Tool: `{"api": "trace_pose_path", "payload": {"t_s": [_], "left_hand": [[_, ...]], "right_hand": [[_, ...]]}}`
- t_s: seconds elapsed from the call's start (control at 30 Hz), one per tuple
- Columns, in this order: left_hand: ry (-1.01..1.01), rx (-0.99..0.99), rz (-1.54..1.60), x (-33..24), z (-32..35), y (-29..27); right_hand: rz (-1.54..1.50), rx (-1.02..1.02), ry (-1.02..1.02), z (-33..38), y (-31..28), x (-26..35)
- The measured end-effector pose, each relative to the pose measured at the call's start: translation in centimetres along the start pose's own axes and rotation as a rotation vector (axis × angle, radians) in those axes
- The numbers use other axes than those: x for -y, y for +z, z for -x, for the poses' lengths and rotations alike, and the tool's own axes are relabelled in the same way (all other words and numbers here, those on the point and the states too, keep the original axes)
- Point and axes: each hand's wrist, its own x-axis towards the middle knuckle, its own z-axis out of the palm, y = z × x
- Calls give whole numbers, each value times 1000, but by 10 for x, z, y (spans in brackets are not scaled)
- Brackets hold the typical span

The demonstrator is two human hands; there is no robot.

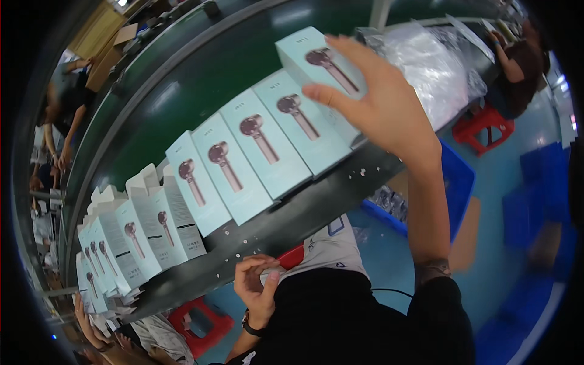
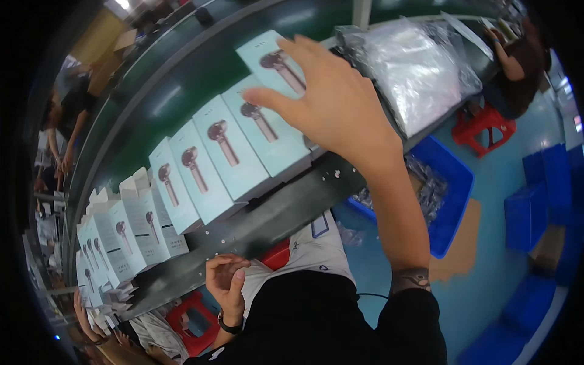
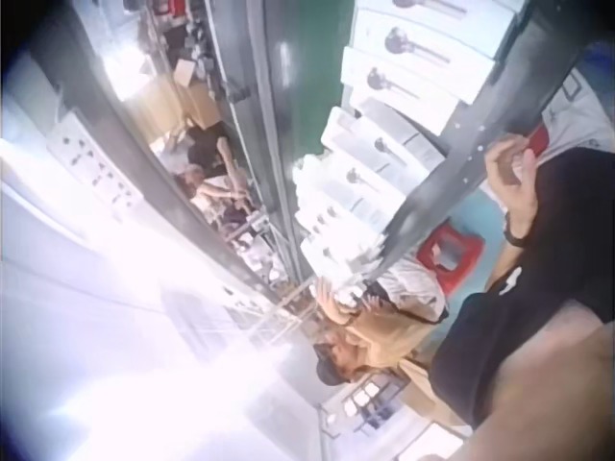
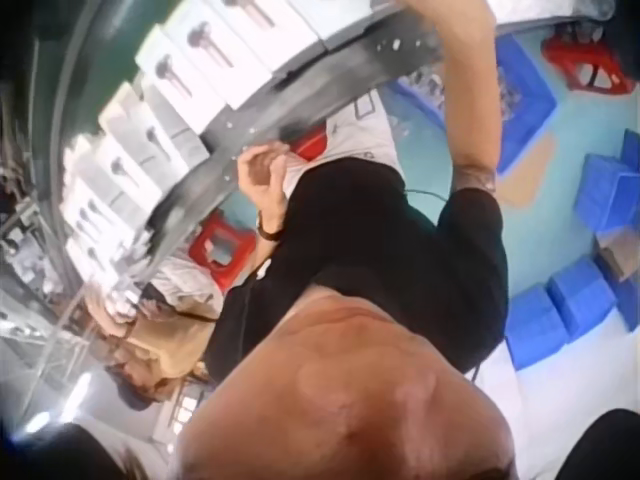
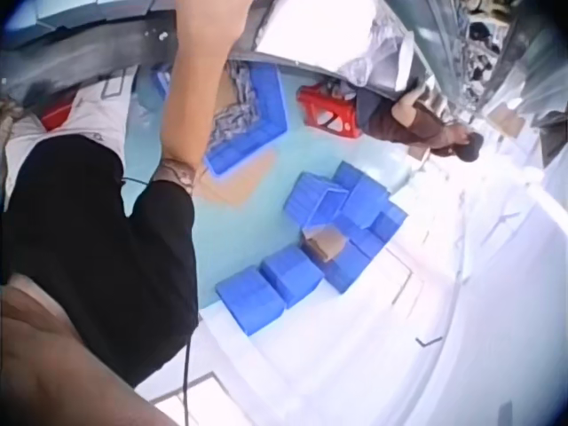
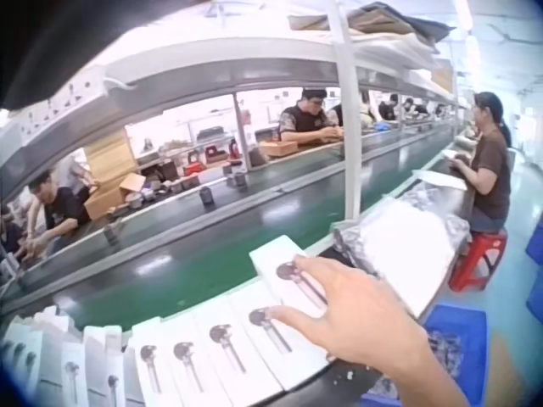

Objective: Putting hairdryers into individual packaging boxes on a production line.

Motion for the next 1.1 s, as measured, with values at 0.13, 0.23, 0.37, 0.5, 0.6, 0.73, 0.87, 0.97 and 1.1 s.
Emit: {"api": "trace_pose_path", "payload": {"t_s": [0.13, 0.23, 0.37, 0.5, 0.6, 0.73, 0.87, 0.97, 1.1], "left_hand": [[7, 103, -6, 2, -9, 6], [77, -2, -32, 14, -16, 14], [21, 42, -78, 25, -17, 44], [117, 196, -238, 18, -33, 58], [128, 221, -246, 5, -51, 71], [675, 123, -432, -32, -62, 78], [858, -473, -728, -74, -45, -5], [453, -659, -1068, -84, -47, -95], [197, -555, -1568, -78, -51, -140]], "right_hand": [[-296, -338, 277, 34, -47, -53], [-287, -866, 331, 99, -62, -149], [-102, -900, 776, 274, -31, -267], [-196, -1120, 931, 258, -32, -216], [-461, -870, 427, 102, -32, -153], [-112, -329, 115, -64, 13, -145], [467, 81, 84, -107, 94, -183], [467, 136, 84, -119, 113, -205], [501, 333, 219, -131, 105, -187]]}}
